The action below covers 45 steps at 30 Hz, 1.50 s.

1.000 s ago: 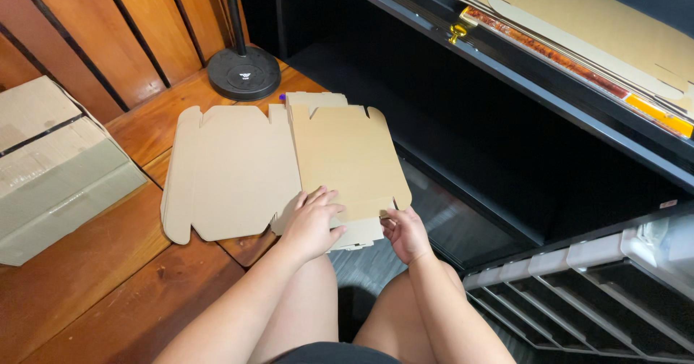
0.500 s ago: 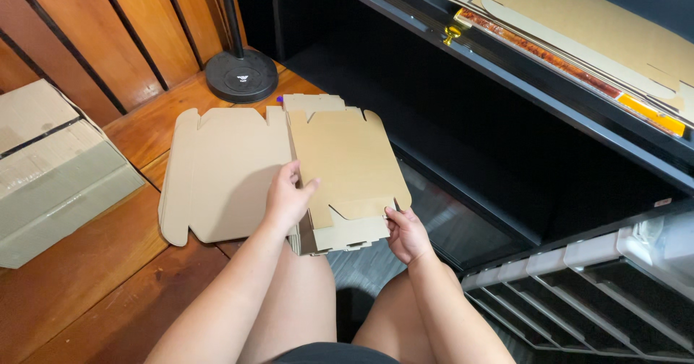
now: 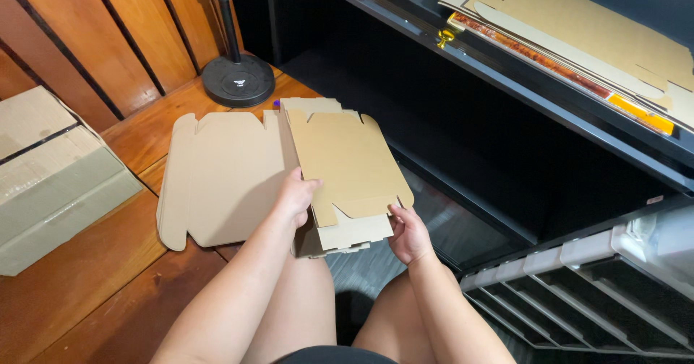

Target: The person sits on the floor and repeatedly picks up flat cardboard pieces from a stack on their lap, then places them onto a shelf above. The action is repeated continuously for the duration of the clip.

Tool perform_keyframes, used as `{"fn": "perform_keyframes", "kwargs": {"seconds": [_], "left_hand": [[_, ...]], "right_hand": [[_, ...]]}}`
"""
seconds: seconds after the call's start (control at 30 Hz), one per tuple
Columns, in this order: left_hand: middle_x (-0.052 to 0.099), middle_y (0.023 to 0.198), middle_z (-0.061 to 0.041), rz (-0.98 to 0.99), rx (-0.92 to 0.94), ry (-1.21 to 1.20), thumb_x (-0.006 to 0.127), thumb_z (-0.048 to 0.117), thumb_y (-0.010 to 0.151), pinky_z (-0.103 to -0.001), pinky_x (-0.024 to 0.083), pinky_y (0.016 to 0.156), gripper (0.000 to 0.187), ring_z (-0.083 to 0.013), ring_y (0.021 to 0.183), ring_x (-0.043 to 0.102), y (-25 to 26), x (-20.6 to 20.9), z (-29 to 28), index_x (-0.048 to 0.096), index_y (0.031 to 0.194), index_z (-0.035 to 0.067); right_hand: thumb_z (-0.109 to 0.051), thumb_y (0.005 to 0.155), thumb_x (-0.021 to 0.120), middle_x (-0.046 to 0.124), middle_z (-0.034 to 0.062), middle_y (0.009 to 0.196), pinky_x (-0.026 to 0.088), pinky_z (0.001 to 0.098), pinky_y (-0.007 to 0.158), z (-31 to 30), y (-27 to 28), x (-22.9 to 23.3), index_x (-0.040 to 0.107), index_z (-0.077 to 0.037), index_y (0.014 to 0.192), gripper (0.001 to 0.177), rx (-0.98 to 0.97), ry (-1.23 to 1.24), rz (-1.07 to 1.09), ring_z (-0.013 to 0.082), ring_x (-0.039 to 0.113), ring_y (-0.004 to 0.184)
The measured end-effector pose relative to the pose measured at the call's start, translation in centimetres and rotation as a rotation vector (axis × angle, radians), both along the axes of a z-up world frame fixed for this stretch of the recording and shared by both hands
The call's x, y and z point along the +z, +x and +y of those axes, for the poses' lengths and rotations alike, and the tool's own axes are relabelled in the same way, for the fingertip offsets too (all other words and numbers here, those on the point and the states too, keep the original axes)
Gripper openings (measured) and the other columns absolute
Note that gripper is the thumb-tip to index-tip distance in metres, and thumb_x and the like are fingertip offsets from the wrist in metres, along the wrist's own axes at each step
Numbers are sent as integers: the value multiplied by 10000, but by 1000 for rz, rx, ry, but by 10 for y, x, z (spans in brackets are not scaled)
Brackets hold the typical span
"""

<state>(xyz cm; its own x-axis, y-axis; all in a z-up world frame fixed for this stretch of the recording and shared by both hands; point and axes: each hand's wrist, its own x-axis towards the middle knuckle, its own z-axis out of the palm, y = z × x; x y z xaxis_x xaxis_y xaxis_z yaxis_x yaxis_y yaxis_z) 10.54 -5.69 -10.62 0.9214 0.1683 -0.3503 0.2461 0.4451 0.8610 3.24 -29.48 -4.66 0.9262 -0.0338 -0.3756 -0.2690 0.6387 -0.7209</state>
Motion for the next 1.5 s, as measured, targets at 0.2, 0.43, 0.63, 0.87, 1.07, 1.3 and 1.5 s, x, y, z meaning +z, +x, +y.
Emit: {"fn": "perform_keyframes", "kwargs": {"seconds": [0.2,0.43,0.63,0.87,1.07,1.3,1.5], "left_hand": [[634,1352,-236,-37,116,-36,699,-27,907,-552,569,976,570,-393,1217,656,2,10,-12,488,1435,9],[613,1324,-224,-110,251,-199,705,-57,875,-559,560,1002,652,-359,1187,659,10,-5,-28,428,1457,41],[539,1350,-150,-151,325,-319,736,-70,875,-614,471,1101,662,-324,1258,595,-5,-2,-46,377,1406,96],[535,1405,-114,-155,336,-440,704,-78,903,-602,421,1164,631,-321,1332,560,-53,63,-39,408,1425,119],[568,1374,-123,-164,384,-449,702,-74,911,-623,416,1162,596,-350,1317,579,-30,12,7,455,1417,124],[570,1439,-98,-192,359,-361,666,-31,964,-617,389,1188,575,-364,1367,555,-33,-14,73,463,1450,201],[550,1472,-102,-218,309,-257,574,11,1022,-631,369,1189,529,-385,1396,526,-83,45,98,446,1492,216]], "right_hand": [[-248,884,775,704,-14,887,605,253,697,-1,0,-22,711,-202,1095,225,14,11,7,148,729,772],[-175,889,774,738,29,979,622,280,739,21,4,-48,703,-210,1236,356,27,-12,-76,176,747,846],[26,878,787,772,166,1030,660,328,727,69,-24,20,637,-64,1194,361,-13,-53,-57,312,782,893],[54,909,755,745,196,943,672,347,698,70,-17,12,586,6,1177,320,-112,-73,-56,326,781,798],[17,944,716,719,212,855,673,362,625,59,-16,11,555,5,1160,270,-119,-99,-53,344,773,720],[46,939,684,716,232,854,670,364,603,43,-17,20,560,8,1175,270,-108,-93,-97,351,766,690],[84,913,673,713,205,892,670,325,626,27,-23,44,574,-15,1200,319,-101,-119,-167,322,766,709]]}}
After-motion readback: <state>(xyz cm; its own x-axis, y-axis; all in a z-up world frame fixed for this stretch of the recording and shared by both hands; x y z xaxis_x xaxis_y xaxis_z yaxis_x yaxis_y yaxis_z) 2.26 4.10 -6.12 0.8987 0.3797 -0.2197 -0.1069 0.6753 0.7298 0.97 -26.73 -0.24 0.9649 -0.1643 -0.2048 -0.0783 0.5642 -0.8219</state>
